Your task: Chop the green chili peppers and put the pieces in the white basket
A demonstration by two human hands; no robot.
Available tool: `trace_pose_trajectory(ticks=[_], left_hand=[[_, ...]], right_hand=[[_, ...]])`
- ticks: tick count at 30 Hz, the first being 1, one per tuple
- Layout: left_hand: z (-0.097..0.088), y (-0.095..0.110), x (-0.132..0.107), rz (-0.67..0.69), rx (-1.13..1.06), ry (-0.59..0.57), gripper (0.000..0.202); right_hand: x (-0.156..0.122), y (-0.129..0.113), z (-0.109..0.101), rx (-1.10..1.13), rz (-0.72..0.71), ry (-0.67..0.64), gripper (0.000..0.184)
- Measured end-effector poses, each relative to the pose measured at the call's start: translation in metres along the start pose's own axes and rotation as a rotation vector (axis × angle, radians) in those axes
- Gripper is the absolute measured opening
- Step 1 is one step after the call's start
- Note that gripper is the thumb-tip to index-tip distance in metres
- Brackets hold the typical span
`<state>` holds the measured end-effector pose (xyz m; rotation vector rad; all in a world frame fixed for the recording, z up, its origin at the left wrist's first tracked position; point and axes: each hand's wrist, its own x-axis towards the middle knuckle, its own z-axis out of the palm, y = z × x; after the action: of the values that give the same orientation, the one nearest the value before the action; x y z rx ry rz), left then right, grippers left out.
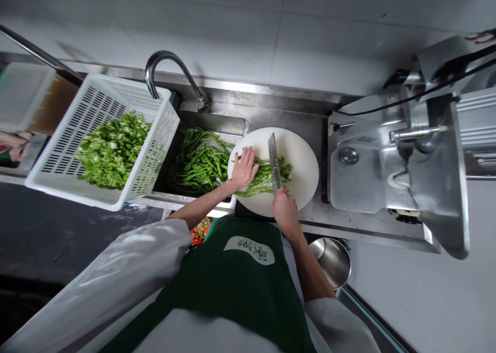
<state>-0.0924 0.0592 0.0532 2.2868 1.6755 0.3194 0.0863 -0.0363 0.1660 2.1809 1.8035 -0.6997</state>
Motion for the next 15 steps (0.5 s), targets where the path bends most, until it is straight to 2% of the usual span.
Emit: trace_pose_trajectory(ticks=[3, 7, 12, 15], left_hand=[[0.019, 0.001, -0.01, 0.05, 0.024, -0.075, 0.068], [0.034, 0.004, -0.014, 0.078, 0.035, -0.101, 0.068], [0.027, 0.004, -0.008, 0.081, 0.08, -0.133, 0.067], [0.017, 0.001, -0.005, 0.109, 0.123, -0.172, 0.074]], right_hand=[[-0.005, -0.006, 0.007, -0.007, -0.012, -0.057, 0.033], [0.011, -0.012, 0.024, 0.008, -0.016, -0.087, 0.03], [0.035, -0.021, 0.045, -0.007, 0.019, -0.061, 0.033], [0.04, -0.016, 0.049, 0.0, 0.015, -0.022, 0.033]])
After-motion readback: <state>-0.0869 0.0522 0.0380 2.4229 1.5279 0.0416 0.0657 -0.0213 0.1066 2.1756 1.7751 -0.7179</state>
